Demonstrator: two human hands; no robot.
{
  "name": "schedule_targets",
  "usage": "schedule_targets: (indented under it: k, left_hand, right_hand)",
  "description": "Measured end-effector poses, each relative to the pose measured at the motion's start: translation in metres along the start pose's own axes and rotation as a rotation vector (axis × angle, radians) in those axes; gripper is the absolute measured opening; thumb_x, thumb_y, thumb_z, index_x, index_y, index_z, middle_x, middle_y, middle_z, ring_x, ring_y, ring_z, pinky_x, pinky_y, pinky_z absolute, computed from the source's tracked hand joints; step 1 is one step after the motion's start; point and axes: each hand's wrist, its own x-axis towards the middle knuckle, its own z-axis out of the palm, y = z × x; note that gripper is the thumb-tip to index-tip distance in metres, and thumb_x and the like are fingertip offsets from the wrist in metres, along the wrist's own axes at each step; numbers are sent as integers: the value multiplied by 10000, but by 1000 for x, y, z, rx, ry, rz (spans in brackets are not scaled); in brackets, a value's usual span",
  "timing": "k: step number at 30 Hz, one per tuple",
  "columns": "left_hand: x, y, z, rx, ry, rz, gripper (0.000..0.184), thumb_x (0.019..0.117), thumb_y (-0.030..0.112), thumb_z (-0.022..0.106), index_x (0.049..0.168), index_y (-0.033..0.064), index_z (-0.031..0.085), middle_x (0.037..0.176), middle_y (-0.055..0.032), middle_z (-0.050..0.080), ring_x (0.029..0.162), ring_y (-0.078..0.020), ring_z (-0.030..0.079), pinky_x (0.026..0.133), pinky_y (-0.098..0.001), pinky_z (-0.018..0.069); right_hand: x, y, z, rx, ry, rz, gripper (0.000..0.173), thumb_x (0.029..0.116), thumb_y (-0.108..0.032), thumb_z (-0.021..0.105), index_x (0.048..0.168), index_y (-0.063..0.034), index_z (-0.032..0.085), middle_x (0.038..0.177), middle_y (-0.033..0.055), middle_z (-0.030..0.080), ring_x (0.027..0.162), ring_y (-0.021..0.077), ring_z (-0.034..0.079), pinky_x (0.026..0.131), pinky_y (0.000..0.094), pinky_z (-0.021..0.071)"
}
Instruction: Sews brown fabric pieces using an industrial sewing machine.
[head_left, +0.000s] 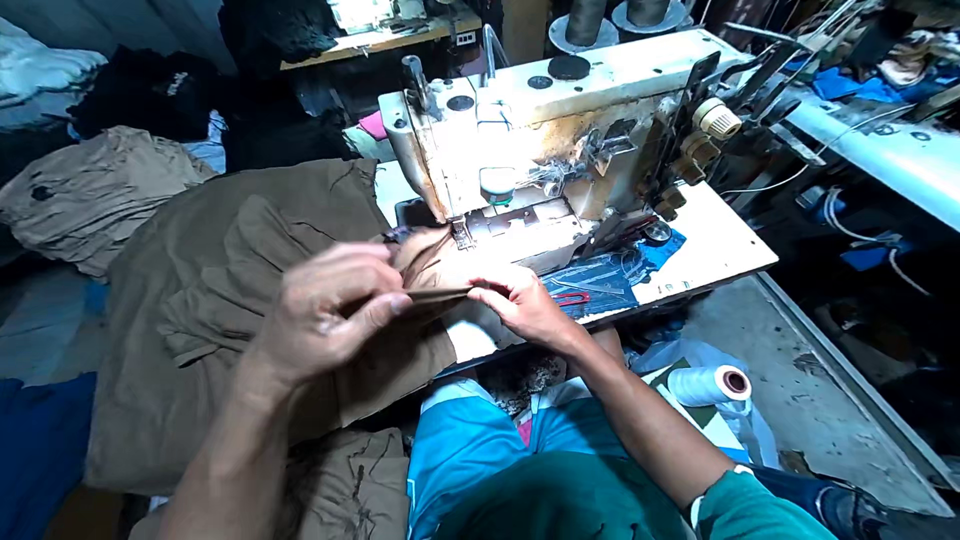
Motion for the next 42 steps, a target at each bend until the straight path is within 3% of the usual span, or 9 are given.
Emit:
schedule_targets:
  k: [3,7,10,11,13,16,27,33,42]
  left_hand:
    - [-8,22,26,-144,-57,5,233,1005,278,638,877,106,729,856,31,705,810,-51,671,738,-259,580]
    - [-19,26,66,-207,-49,-26,259,982,303,701,861,76,672,750,-8,640,686,-63,604,631,-246,506]
    - [-26,15,88,255,-142,13,419,926,500,705,1181,168,711,1100,-46,703,961,-180,660,844,-399,520]
    - [-30,8,94,368,-202,13,398,943,412,673,1279,198,679,1296,-68,659,1140,-232,636,977,-478,481]
    - [-36,-4,101,454,-227,8,261,965,188,622,1214,172,697,1411,-85,614,1298,-283,576,1076,-560,414]
    - [-36,-2,100,493,-187,-2,150,984,121,579,1027,137,722,1253,-48,699,1214,-249,628,1082,-548,413]
    - [-20,0,94,554,-180,-4,124,941,89,606,915,119,723,1085,-54,720,1040,-268,654,983,-533,438]
    - [-3,-13,86,593,-164,0,119,915,60,600,897,91,713,1035,-78,702,1000,-293,643,952,-535,437]
    - [13,-36,68,606,-188,-3,172,827,5,634,967,71,710,1079,-98,707,1062,-315,644,934,-553,439]
  right_hand:
    - [-16,-20,-1,49,-143,-171,186,1033,-137,614,1105,-26,744,1091,64,722,946,103,686,846,290,598]
    - [-40,-20,2,24,-84,-222,167,1029,-103,611,1068,-28,754,1110,74,735,1082,144,684,974,348,571]
    - [-56,-15,2,26,2,-172,158,1019,-68,613,1063,-21,757,1083,69,737,1047,132,691,955,324,583]
    - [-60,-14,2,18,30,-149,160,1014,-57,611,1065,-18,757,1075,67,737,1037,128,691,948,313,581]
    - [-66,-12,2,-4,65,-120,162,1013,-59,609,1060,-23,760,1075,58,741,1037,120,692,946,302,580]
    - [-72,-12,2,4,89,-90,163,1020,-77,607,1043,-32,762,1060,44,741,1018,113,690,930,299,580]
    - [-63,-6,7,70,160,38,168,1020,-106,607,1034,-48,764,998,34,733,893,90,680,818,272,579]
    - [-42,4,10,72,194,70,165,1017,-127,611,999,-61,761,949,32,716,831,99,664,772,283,574]
    - [-10,13,16,71,258,114,116,1014,-144,637,1063,-104,733,860,41,681,580,131,603,539,317,566]
